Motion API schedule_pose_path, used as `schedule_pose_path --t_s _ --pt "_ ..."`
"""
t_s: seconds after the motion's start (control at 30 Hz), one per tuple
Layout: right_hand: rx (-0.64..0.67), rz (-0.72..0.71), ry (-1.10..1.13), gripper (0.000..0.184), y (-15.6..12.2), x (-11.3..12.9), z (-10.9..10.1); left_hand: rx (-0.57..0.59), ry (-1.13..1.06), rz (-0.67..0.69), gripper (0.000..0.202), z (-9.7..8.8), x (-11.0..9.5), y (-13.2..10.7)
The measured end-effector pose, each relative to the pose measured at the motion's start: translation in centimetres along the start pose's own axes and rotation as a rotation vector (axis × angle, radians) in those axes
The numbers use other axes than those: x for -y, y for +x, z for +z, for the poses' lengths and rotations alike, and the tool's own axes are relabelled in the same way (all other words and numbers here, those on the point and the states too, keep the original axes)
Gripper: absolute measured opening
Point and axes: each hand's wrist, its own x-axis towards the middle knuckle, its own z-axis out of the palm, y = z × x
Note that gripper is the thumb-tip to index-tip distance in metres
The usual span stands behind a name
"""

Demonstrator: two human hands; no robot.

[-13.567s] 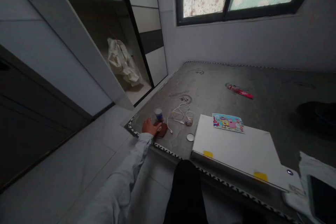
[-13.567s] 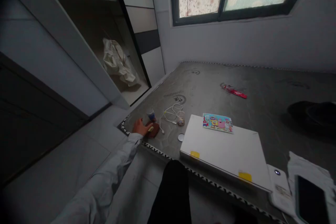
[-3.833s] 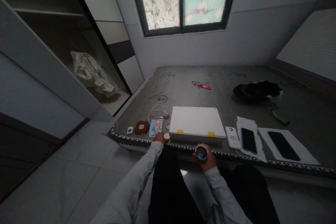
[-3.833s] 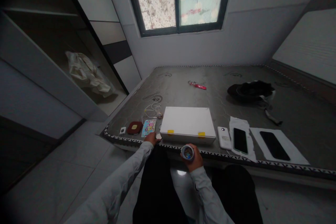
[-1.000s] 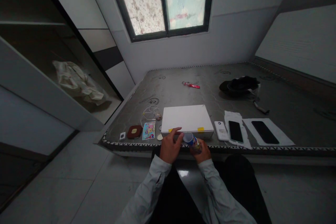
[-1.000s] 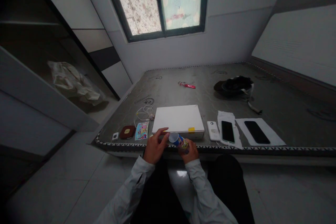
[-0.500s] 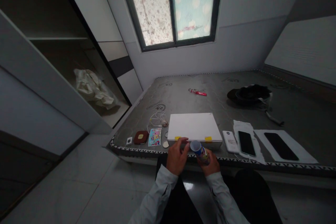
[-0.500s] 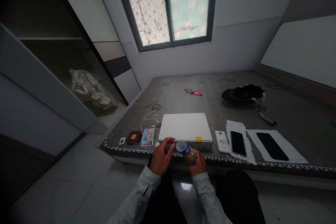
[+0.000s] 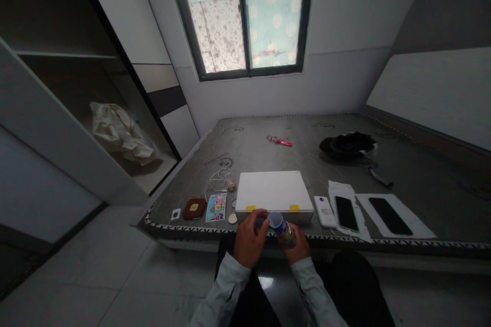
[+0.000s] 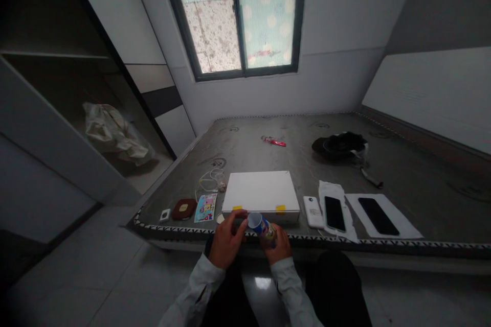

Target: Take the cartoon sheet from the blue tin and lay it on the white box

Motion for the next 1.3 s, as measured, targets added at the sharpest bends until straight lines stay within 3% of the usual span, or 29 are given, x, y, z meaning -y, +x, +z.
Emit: schedule_pose_path --t_s 0.5,0.77,0.87,1.0,1.3 --pt "-0.03 -0.032 0.003 0.046 0.3 1.5 -0.7 0.062 -0.02 0.124 0.031 -0.3 0.2 -0.3" --pt "-0.006 -0.032 0.073 0.057 0.2 1.2 -0.8 0.111 0.134 0.252 0.02 0.2 0.7 -1.0" --pt "0.024 -0.132 0.11 0.058 0.4 0.7 -0.7 0.134 0.246 0.346 0.022 0.3 0.8 -1.6" --pt "-0.043 -0.22 0.121 0.049 0.7 0.6 -0.6 0.143 0.386 0.466 0.019 0.2 0.4 -2.3" --pt "0.031 -0.193 0.126 0.054 0.7 0.4 -1.1 0.098 0.463 0.467 0.025 -0.6 -0.7 -3.2"
